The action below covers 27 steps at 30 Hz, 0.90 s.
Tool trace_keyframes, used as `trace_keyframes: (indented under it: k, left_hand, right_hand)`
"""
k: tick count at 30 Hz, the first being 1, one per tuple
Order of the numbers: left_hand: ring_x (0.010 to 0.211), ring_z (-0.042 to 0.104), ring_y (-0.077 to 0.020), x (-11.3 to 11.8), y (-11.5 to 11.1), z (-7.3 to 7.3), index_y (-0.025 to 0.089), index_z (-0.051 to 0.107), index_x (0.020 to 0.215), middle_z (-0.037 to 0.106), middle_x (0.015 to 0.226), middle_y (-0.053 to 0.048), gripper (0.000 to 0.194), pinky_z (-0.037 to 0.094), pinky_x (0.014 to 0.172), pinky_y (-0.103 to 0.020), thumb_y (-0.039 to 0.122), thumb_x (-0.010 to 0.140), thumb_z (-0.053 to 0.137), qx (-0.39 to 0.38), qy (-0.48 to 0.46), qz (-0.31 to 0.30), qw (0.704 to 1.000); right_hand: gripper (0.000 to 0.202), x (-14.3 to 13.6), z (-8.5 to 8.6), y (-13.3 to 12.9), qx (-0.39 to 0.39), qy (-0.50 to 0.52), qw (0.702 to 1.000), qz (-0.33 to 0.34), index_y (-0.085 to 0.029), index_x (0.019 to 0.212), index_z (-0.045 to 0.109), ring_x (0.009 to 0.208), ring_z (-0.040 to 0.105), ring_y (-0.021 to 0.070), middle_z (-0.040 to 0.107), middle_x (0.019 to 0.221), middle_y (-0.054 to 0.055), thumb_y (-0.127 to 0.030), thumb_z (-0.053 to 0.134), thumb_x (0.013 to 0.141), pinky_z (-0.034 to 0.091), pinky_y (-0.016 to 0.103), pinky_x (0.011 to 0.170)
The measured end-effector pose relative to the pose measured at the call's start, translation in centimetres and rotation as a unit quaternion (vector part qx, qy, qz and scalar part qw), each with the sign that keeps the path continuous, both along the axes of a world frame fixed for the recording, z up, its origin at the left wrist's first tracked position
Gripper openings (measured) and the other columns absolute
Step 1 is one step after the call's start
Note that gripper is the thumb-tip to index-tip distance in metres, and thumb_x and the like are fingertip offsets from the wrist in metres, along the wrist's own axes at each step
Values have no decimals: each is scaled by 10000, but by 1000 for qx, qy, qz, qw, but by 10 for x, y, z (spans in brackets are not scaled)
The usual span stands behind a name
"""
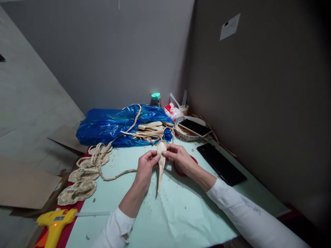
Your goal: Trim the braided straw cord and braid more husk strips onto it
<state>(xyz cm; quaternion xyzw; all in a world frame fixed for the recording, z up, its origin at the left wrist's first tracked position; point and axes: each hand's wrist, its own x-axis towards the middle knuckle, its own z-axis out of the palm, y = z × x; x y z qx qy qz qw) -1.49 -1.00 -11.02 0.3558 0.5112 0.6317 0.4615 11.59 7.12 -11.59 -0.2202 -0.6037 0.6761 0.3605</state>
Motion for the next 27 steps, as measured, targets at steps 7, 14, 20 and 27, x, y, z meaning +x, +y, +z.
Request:
trace_keyframes:
  k: [7, 14, 20, 27]
  left_hand:
    - [726, 619, -144, 1, -2, -2, 147, 674, 845, 690, 764, -25, 213, 456, 694, -236, 232, 671, 765, 4, -21, -22, 1000]
    - [754, 628, -151, 3, 1, -6, 147, 653, 809, 703, 778, -28, 220, 470, 732, -245, 213, 633, 769, 28, -16, 49, 998]
    - [771, 649, -163, 0, 1, -5, 145, 650, 887, 716, 826, -51, 301, 480, 748, -265, 227, 629, 783, 10, -70, 8, 997]
    - [842, 672, -190, -1, 1, -5, 147, 625, 917, 724, 866, -64, 311, 487, 790, -284, 199, 645, 766, 13, -62, -3, 998]
  right_hand:
    - [226, 0, -5, 0, 0, 12, 1000, -21, -176, 831, 637, 705, 541, 134, 608, 787, -2, -369, 719, 746, 417, 254, 674]
    - [263, -3, -3, -5, 1, -21, 1000, 16, -172, 871, 639, 748, 578, 153, 630, 802, 5, -346, 747, 706, 438, 261, 700]
    - [213, -1, -7, -3, -41, 11, 999, 24, -174, 879, 646, 725, 576, 142, 642, 808, 3, -278, 730, 713, 423, 251, 687]
    - [208, -1, -4, -6, -5, -10, 1000, 12, -184, 877, 618, 769, 572, 148, 618, 826, -6, -273, 708, 713, 435, 257, 725]
